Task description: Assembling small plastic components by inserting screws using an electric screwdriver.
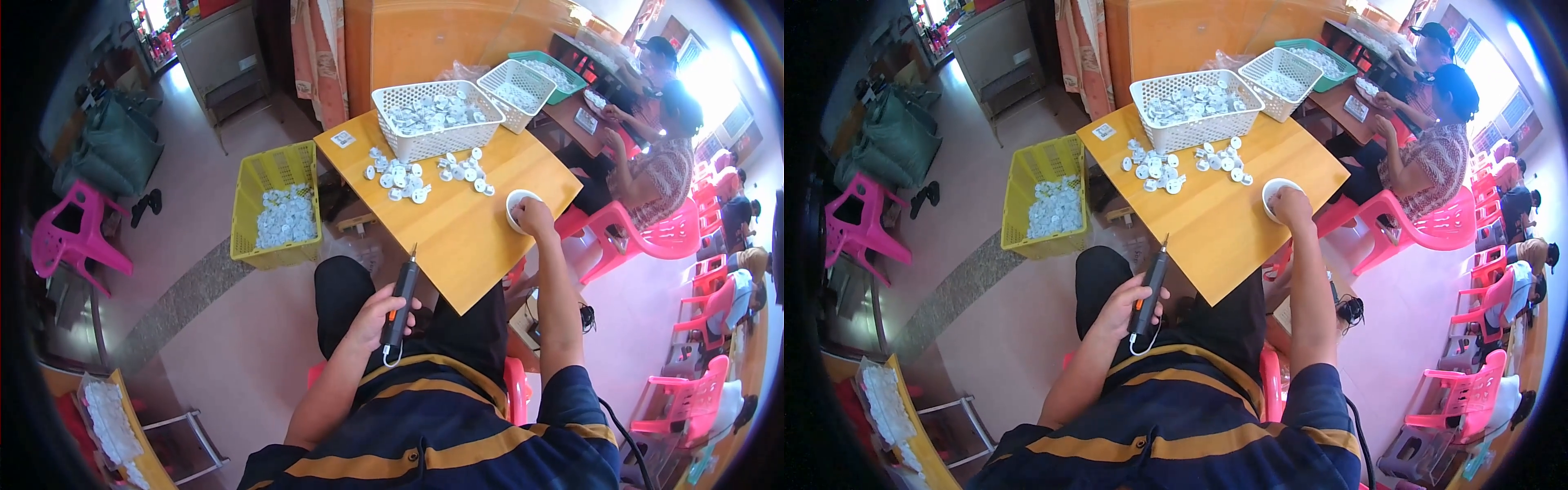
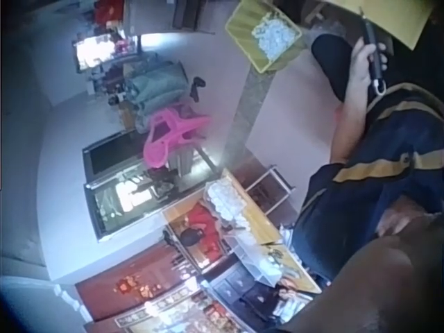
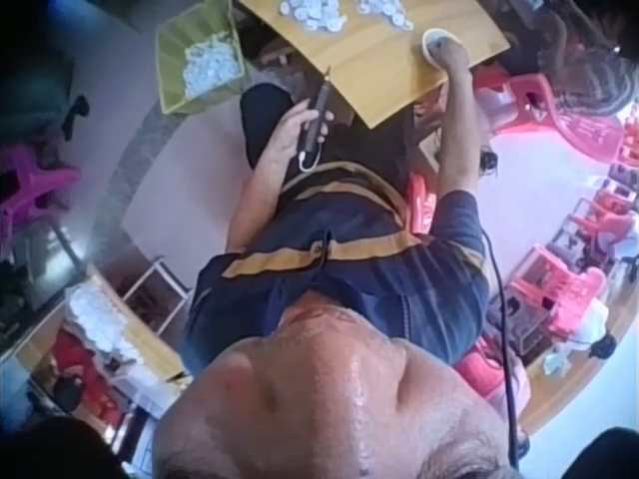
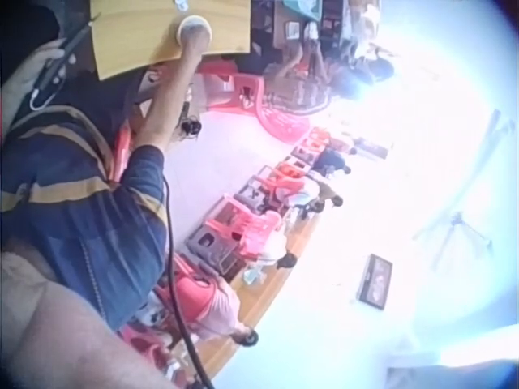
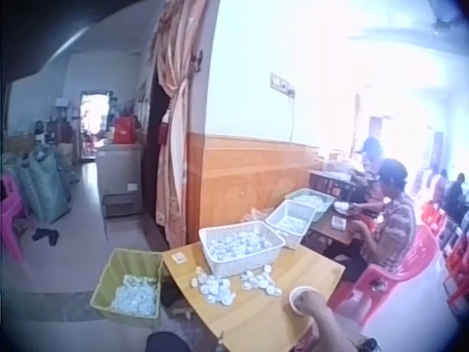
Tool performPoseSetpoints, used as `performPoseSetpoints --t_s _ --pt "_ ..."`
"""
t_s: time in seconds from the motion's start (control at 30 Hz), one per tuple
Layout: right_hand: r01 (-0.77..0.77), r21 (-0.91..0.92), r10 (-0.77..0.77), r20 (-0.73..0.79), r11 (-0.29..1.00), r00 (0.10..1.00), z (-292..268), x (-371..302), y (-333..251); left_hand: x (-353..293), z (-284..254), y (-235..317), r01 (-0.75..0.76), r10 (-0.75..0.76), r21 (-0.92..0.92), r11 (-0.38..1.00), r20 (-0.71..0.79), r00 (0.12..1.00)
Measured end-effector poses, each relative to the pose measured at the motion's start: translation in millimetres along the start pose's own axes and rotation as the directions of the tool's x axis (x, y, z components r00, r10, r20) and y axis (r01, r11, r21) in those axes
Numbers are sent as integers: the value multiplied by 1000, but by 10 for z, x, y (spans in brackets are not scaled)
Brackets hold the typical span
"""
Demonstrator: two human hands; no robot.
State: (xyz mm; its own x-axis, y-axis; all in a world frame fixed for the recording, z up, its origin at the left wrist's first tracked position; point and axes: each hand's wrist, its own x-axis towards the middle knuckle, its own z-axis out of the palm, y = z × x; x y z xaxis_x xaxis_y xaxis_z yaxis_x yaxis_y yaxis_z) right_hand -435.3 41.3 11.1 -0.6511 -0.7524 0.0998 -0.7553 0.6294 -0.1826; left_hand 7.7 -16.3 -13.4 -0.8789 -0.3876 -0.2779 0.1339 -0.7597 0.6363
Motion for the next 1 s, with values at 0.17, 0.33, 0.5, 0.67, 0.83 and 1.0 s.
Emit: performPoseSetpoints --t_s 0.17,0.33,0.5,0.67,0.83,1.0 --pt "5 234 51 -235 972 971 -157 -79 -79 -5 5 0 13 -13 3 1000 -17 1000" --pt "59 776 126 -176 627 976 -280 -297 -520 -20 -4 -7 6 -6 -24 1000 16 1000" --pt "20 993 47 -25 118 999 -22 -590 -1002 -4 35 -6 0 -1 14 1000 30 1000" --pt "-134 988 -25 137 80 990 369 -838 -1340 -11 55 -18 -21 19 51 998 32 999" --pt "-213 967 -77 204 -142 976 531 -986 -1596 -42 115 1 -38 34 99 994 45 998" --pt "-276 933 -100 260 -230 960 530 -1032 -1686 -48 124 13 -39 34 121 992 45 998"
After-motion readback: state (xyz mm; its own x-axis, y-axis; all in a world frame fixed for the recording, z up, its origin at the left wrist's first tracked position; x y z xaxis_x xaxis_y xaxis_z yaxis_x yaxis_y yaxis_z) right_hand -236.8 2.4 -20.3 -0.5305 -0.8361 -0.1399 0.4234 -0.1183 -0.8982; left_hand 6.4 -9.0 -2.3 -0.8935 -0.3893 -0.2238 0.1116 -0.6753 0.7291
